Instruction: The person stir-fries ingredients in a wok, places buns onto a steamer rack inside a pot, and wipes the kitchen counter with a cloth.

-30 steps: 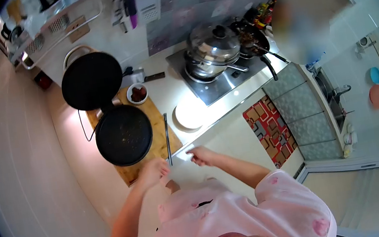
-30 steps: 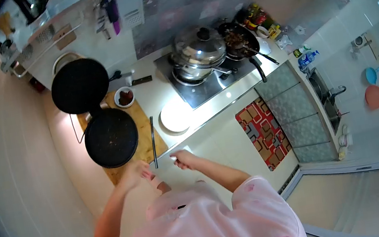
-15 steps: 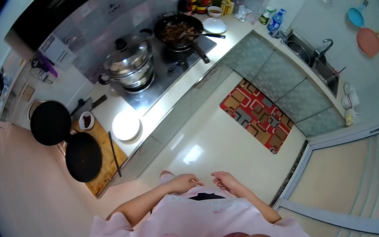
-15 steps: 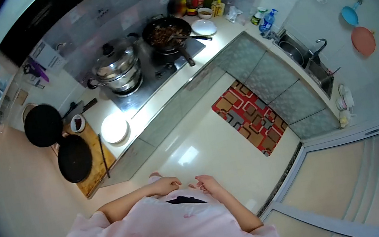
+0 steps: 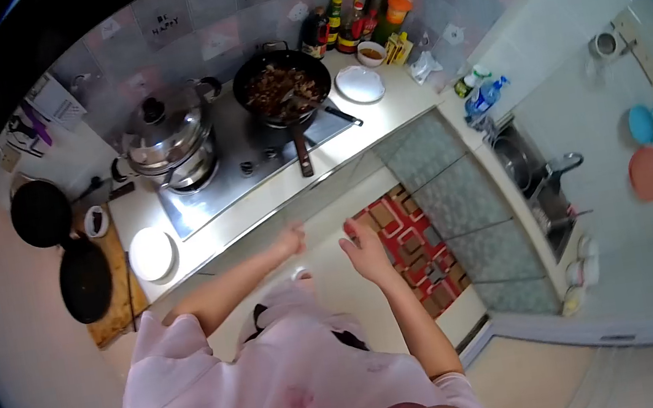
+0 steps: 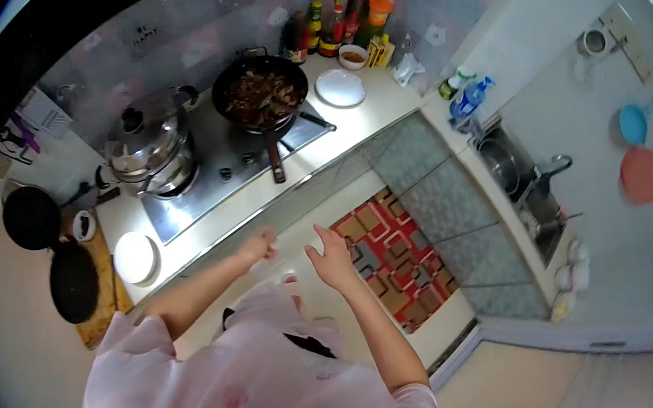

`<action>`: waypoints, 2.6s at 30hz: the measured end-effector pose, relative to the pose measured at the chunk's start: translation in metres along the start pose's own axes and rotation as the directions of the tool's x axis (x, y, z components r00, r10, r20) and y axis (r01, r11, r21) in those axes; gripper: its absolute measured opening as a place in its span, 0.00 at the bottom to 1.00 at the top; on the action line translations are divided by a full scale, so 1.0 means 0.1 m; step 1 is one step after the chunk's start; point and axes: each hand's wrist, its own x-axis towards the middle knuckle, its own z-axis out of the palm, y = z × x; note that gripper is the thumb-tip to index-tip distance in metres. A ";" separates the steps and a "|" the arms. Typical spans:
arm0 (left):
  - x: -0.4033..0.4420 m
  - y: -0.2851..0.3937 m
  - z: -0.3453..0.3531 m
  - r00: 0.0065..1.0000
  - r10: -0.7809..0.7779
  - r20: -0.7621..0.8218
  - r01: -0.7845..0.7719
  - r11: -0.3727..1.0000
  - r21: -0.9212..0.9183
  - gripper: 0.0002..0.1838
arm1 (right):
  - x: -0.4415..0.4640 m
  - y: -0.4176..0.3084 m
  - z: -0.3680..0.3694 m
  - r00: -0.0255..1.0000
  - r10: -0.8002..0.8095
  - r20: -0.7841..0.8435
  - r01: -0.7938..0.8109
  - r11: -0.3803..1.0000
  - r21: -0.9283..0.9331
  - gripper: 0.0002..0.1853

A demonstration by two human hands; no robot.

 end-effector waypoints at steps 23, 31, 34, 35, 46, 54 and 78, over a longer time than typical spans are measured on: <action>1.30 1.19 0.33 0.629 -0.310 -0.713 -0.226 0.804 -0.549 0.22 | 4.41 0.60 -1.13 0.712 -0.454 0.535 0.665 0.682 -0.306 0.28; 1.27 1.34 0.40 0.560 -0.352 -0.750 -0.184 0.830 -0.527 0.21 | 4.86 0.11 -1.86 0.486 -0.436 0.757 0.835 0.487 -0.255 0.23; 1.25 1.34 0.40 0.583 -0.335 -0.741 -0.187 0.832 -0.523 0.22 | 4.61 0.03 -1.42 0.629 -0.448 0.636 0.733 0.615 -0.291 0.23; 1.26 1.34 0.41 0.587 -0.338 -0.736 -0.191 0.826 -0.531 0.22 | 4.53 -0.12 -1.36 0.691 -0.419 0.589 0.677 0.661 -0.324 0.24; 1.25 1.37 0.33 0.548 -0.365 -0.752 -0.126 0.853 -0.506 0.22 | 5.43 -0.24 -2.18 0.323 -0.507 0.799 0.936 0.048 -0.348 0.25; 1.24 1.37 0.36 0.538 -0.374 -0.755 -0.089 0.866 -0.492 0.23 | 5.86 -0.05 -1.56 0.506 -0.537 0.675 0.842 0.477 -0.253 0.26; 1.21 1.33 0.27 0.586 -0.323 -0.743 -0.141 0.862 -0.486 0.21 | 5.94 -0.42 -0.48 0.226 -0.708 0.669 0.948 0.318 0.016 0.25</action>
